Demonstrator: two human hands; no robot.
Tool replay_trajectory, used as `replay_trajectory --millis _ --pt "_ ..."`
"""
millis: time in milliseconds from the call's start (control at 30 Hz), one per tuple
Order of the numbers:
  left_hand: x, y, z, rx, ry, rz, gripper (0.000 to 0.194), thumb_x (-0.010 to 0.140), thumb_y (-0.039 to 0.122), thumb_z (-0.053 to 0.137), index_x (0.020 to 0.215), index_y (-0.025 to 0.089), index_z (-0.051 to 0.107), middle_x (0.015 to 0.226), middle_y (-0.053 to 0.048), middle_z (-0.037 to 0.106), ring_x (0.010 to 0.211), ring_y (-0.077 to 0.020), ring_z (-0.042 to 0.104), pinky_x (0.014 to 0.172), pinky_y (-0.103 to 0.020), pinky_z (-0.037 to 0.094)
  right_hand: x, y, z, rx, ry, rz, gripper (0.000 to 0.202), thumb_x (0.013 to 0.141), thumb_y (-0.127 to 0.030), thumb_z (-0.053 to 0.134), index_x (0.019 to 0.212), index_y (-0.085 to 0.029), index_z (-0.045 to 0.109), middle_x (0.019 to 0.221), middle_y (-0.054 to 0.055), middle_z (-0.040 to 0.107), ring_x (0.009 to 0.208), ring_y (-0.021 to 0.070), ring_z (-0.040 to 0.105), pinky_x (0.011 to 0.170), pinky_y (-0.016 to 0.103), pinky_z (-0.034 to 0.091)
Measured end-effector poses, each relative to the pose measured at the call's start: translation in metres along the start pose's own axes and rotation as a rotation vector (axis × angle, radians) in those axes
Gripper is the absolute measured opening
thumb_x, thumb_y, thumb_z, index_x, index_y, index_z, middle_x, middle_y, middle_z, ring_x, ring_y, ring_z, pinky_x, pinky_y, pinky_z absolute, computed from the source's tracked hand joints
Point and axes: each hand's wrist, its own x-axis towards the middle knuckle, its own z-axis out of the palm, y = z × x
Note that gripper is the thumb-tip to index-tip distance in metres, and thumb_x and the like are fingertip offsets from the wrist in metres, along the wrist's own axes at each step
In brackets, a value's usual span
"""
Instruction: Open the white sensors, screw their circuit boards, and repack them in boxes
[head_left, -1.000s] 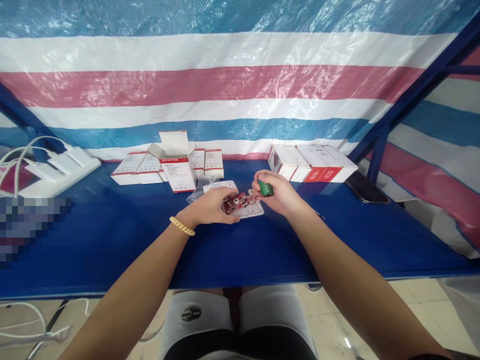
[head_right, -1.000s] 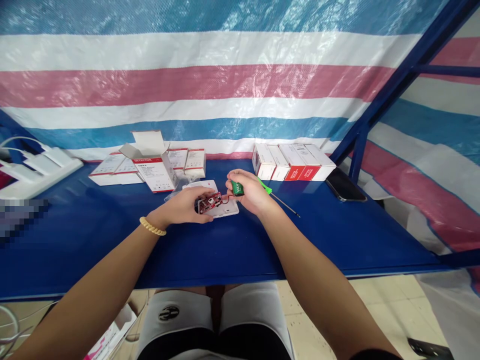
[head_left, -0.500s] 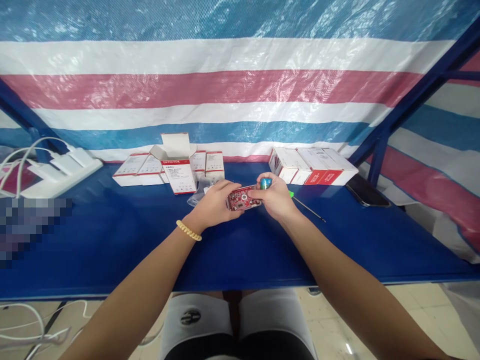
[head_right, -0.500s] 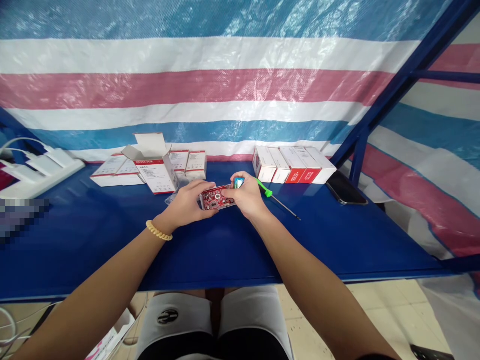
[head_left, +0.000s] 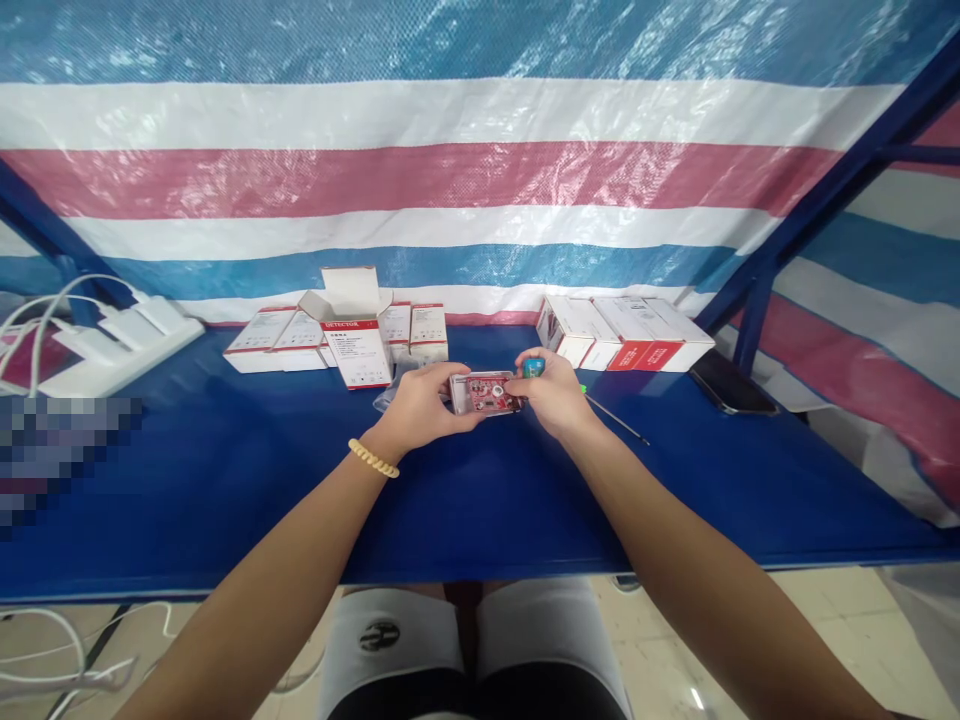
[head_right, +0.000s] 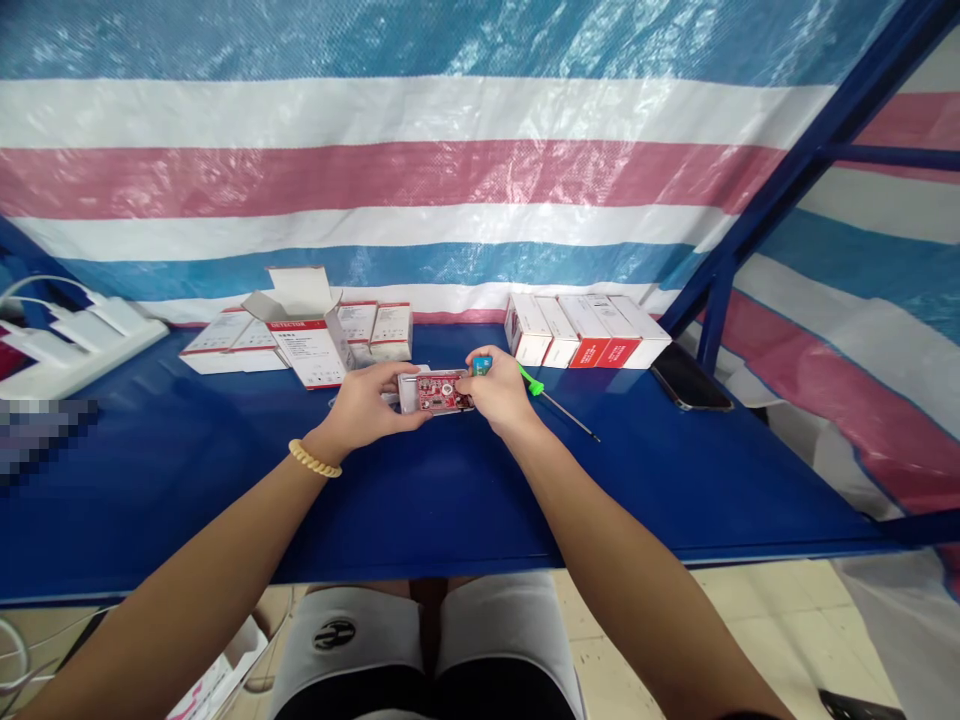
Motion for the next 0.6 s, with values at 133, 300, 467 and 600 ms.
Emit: replay_trajectory --millis 133,300,467,600 --pt "0.002 -0.003 -0.001 -0.042 -0.085 -0.081 0.052 0.063 0.038 0.082 0.107 0.016 0.067 0.098 -0.005 0.073 0.08 -0.0192 0.07 0.074 -0.032 0.059 0.007 -0.005 -0.013 0.011 0.043 -0.007 0.037 0.041 -0.011 0.069 0.073 -0.022 0.053 0.056 -0.008 0.051 0.052 0.0096 0.046 0.049 0.025 0.034" --pt "0.005 0.0 -0.01 0.017 -0.324 -0.145 0.049 0.059 0.042 0.084 0.098 0.016 0.07 0.09 -0.005 0.073 0.075 -0.0215 0.068 0.07 -0.035 0.057 0.012 -0.013 -0.027 0.125 0.051 -0.054 0.036 0.041 -0.009 0.072 0.068 -0.021 0.053 0.06 -0.007 0.051 0.056 0.0096 0.048 0.05 0.025 0.036" --pt "0.004 0.002 -0.017 0.15 -0.501 -0.025 0.05 0.061 0.045 0.082 0.102 0.018 0.072 0.105 -0.009 0.074 0.097 -0.0297 0.068 0.089 -0.042 0.053 0.013 -0.009 -0.024 0.137 0.058 -0.071 0.036 0.043 -0.01 0.073 0.07 -0.022 0.053 0.059 -0.007 0.05 0.055 0.0103 0.05 0.05 0.025 0.038" --pt "0.003 0.003 -0.017 0.108 -0.443 -0.048 0.051 0.067 0.044 0.078 0.109 0.017 0.07 0.106 -0.009 0.072 0.096 -0.0283 0.067 0.087 -0.041 0.053 0.008 -0.002 -0.013 0.121 0.028 -0.099 0.033 0.046 -0.014 0.073 0.072 -0.022 0.054 0.061 -0.008 0.053 0.057 0.0107 0.051 0.053 0.025 0.04"
